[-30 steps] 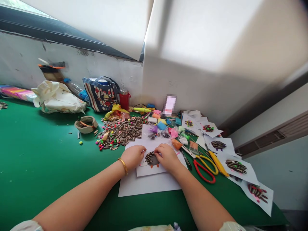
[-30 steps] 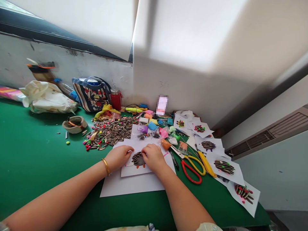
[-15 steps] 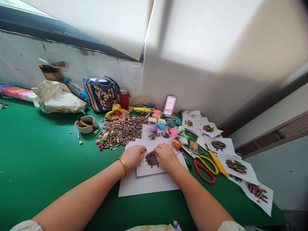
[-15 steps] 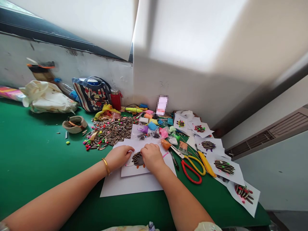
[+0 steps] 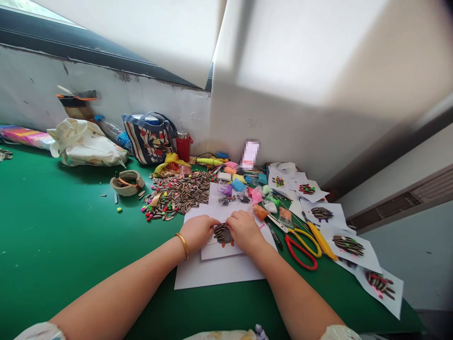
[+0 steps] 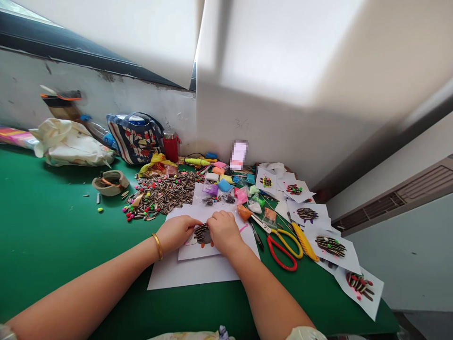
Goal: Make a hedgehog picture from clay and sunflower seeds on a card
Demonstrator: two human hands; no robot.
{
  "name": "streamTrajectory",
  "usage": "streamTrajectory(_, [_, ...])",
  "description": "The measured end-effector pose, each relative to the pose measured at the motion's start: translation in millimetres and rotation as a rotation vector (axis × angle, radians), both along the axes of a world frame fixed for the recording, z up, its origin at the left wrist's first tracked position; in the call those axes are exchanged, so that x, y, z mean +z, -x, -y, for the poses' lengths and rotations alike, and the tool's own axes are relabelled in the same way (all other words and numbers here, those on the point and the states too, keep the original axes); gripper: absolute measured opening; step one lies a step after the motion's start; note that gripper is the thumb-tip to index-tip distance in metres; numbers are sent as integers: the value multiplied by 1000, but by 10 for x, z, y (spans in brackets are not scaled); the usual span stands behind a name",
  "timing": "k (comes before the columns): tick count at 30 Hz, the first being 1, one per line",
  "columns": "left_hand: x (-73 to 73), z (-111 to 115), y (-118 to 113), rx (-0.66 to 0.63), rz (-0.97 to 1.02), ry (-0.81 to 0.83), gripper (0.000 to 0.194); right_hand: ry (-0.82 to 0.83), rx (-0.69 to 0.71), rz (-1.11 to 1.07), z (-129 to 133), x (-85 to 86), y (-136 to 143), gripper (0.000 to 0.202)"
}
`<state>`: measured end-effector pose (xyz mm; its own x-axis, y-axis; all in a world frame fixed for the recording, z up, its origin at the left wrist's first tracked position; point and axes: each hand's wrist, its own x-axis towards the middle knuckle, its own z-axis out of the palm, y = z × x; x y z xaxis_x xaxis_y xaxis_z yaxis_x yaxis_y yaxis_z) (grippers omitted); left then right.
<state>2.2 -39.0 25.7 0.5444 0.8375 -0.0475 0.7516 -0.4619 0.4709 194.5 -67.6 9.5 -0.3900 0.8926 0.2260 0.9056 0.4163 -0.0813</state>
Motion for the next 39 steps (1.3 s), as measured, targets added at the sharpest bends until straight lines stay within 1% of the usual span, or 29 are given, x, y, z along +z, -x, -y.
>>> streamTrajectory(7, [-18,-13,4,-20,-23,-24,39,-10,3,-7,-9,-41,-8,10])
streamTrajectory(12, [-13,-11,10,-9,-18,-14,38,12,-18,-59,16,4,-31,10])
streamTrajectory(15, [-14,-9,16,22,-12,0,37,29,-61,-127,18,45,-94,11])
streamTrajectory(18, [-43,-24,28,43,-1,4,37,19,-141,-169,-4,38,-191,16])
streamTrajectory(21, [-79,-62,35,81,66,10,34,35,-186,-166,-36,-15,-269,19])
streamTrajectory(23, [-83,-92,32,142,197,51,30,66,-189,-158,-55,-51,-290,18])
streamTrajectory(24, [-75,-105,29,187,298,106,27,80,-192,-157,-63,-65,-292,17])
streamTrajectory(25, [-61,-117,28,241,428,198,25,90,-199,-160,-70,-75,-288,16])
streamTrajectory(26, [-43,-127,29,298,583,328,22,100,-209,-166,-76,-81,-282,16])
streamTrajectory(27, [-21,-136,35,354,758,492,21,112,-220,-172,-82,-85,-274,16])
streamTrajectory(28, [1,-145,44,403,952,691,20,124,-229,-179,-88,-88,-264,15])
streamTrajectory(30, [41,-165,75,458,1314,1081,16,144,-238,-189,-98,-93,-247,13])
streamTrajectory(31, [57,-176,93,467,1443,1233,13,145,-240,-191,-102,-98,-241,12])
streamTrajectory(32, [70,-185,110,469,1522,1328,10,141,-244,-189,-107,-105,-236,12])
streamTrajectory(33, [80,-193,123,468,1568,1383,9,131,-251,-186,-111,-114,-234,13])
streamTrajectory(35, [91,-199,136,478,1612,1418,10,103,-275,-172,-120,-134,-238,15])
streamTrajectory(37, [97,-192,129,534,1680,1451,14,62,-300,-173,-126,-144,-245,18])
streamTrajectory(39, [97,-175,110,608,1737,1437,18,5,-301,-209,-123,-126,-242,20])
